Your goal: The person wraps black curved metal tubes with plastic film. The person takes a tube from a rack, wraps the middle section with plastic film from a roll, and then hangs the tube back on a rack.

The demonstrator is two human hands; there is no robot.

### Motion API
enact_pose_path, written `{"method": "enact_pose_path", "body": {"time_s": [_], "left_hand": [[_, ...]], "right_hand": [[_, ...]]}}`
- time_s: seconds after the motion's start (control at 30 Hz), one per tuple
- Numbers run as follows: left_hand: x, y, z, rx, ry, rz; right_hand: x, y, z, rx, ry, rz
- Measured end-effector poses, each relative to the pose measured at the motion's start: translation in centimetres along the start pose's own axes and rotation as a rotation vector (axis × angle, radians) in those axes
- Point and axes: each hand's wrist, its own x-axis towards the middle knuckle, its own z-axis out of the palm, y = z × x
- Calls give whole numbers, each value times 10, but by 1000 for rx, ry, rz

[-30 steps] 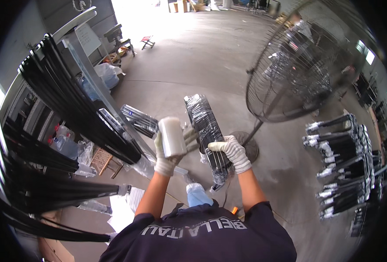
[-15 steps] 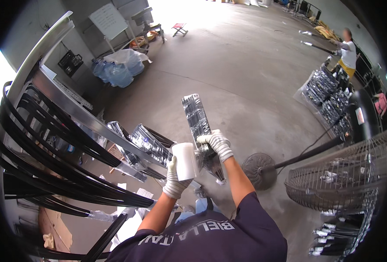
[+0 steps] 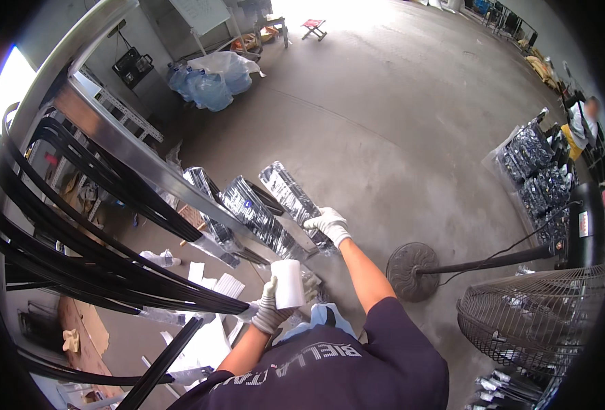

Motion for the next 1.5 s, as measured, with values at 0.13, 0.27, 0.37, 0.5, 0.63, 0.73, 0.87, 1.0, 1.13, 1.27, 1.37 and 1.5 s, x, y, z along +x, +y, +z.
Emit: {"method": "enact_pose_path", "body": {"time_s": [0.13, 0.27, 0.37, 0.5, 0.63, 0.73, 0.87, 1.0, 1.13, 1.27, 1.37, 1.5], "left_hand": [[-7, -3, -3, -23, -122, -64], [-41, -1, 3, 30, -84, 24], [-48, -1, 16, 18, -74, 59], [-51, -2, 22, 86, -60, 129], [-64, -4, 16, 138, 35, 185], [-74, -5, 20, 82, -88, 150], [-80, -12, 18, 20, -69, 66], [-100, -15, 25, 208, -93, 126], [-107, -24, -9, 615, 158, 433], [-135, -49, -44, 1241, 170, 744], [-161, -71, -8, 1343, 166, 765], [-200, -105, -7, 1120, 268, 730]], "right_hand": [[-5, 6, 29, -331, 28, 12], [-38, -20, 36, -256, -81, 0], [-34, 3, 30, -260, -20, -16], [-45, 27, 26, -317, 322, -167], [-101, 32, 44, -85, 506, -263], [-169, 12, 61, 324, 267, -221], [-242, -4, 83, 679, -22, -158], [-296, -28, 100, 622, 154, -190], [-308, -11, 105, 439, 88, -300], [-306, -1, 123, 466, -185, -276], [-293, 21, 121, 611, -223, -135], [-327, -1, 123, 548, -445, -96]]}}
